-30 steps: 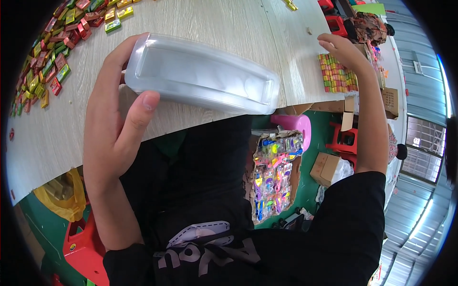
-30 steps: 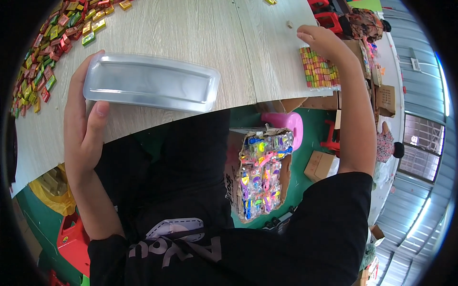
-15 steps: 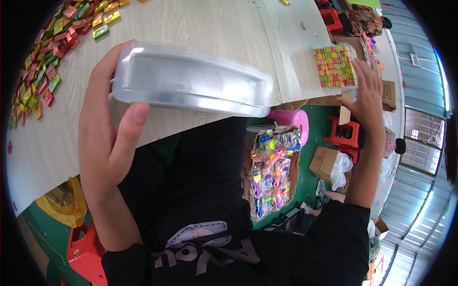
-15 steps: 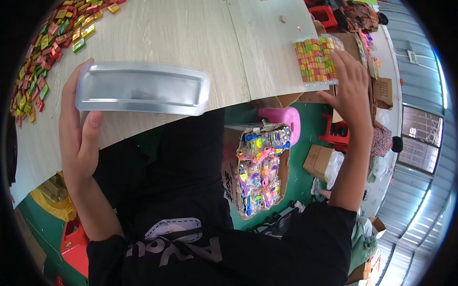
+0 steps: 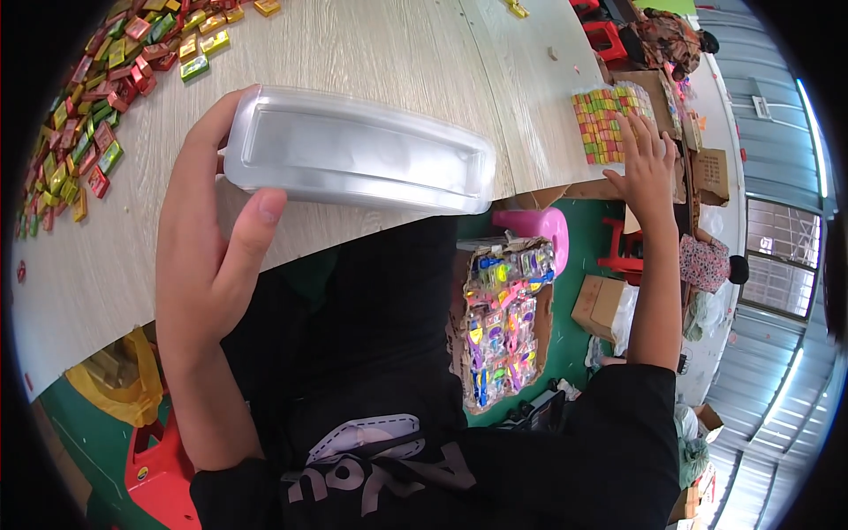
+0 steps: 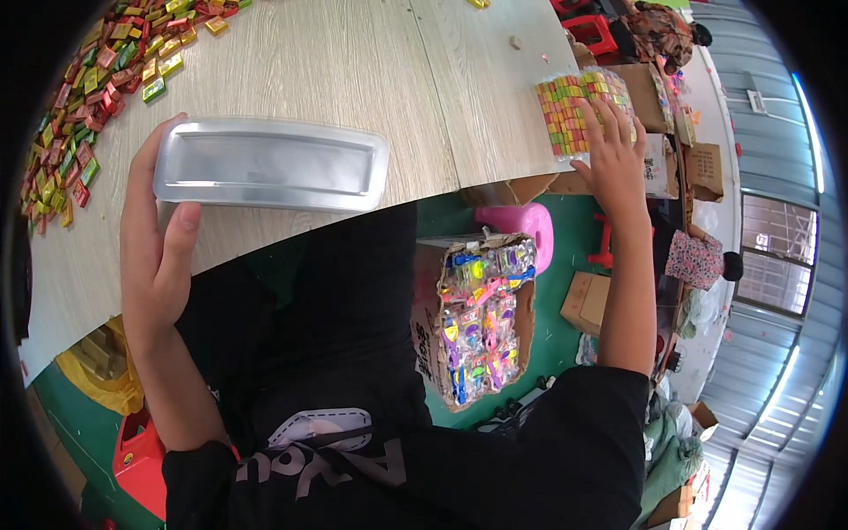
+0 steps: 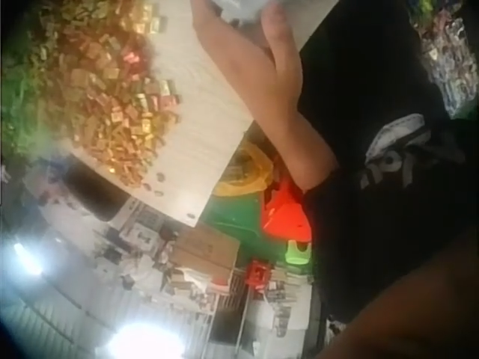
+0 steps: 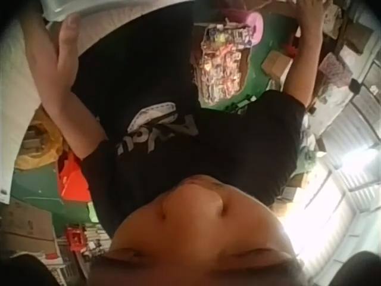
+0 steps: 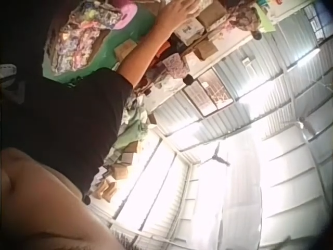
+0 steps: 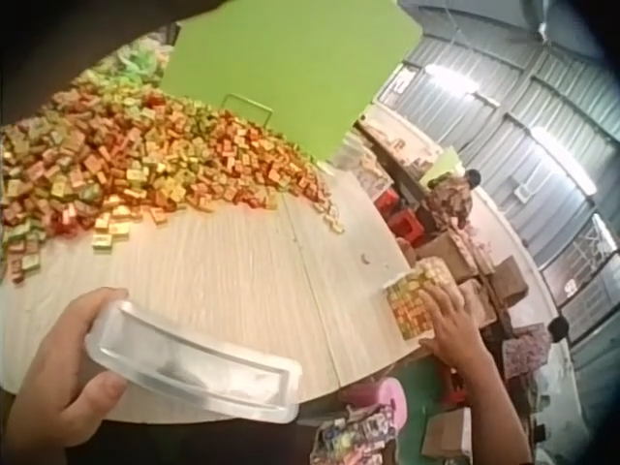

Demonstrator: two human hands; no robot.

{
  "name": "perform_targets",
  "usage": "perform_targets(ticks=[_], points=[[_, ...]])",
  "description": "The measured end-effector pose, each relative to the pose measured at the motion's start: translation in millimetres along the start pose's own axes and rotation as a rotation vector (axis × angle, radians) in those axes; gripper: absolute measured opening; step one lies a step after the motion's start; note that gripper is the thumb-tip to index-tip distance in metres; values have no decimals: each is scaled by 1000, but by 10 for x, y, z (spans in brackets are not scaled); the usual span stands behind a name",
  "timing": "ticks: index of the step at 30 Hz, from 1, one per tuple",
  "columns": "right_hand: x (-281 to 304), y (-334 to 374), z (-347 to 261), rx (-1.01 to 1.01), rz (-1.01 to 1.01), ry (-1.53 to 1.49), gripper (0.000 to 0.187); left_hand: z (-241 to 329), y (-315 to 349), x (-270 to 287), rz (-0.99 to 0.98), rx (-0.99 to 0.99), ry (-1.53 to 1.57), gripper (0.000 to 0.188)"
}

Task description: The person is packing small colored toy blocks into a transparent plastic container.

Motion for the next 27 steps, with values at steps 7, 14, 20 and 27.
perform_targets(ticks=[7,14,20,27], points=[[-70,-12,13,16,-28,-53,91,15,8,7,-7,-10,4,61],[-38,-15,1,2,-33,-37,88,7,-3,4,-7,-22,-6,61],[-9,-26,7,4,-29,-47,88,-14,-8,4,1,-17,21,60],[43,-57,-37,3,-7,-73,90,23,-30,33,-7,-23,3,60]])
Point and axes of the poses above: each hand's wrist, its own y-axis away from the middle knuckle, its own x-axis out of the back of the hand, z = x × y, the point moved 4 cm from there along -y, towards the middle knuckle, and after that the axes turned 11 degrees about y, right-handed, at the moved point
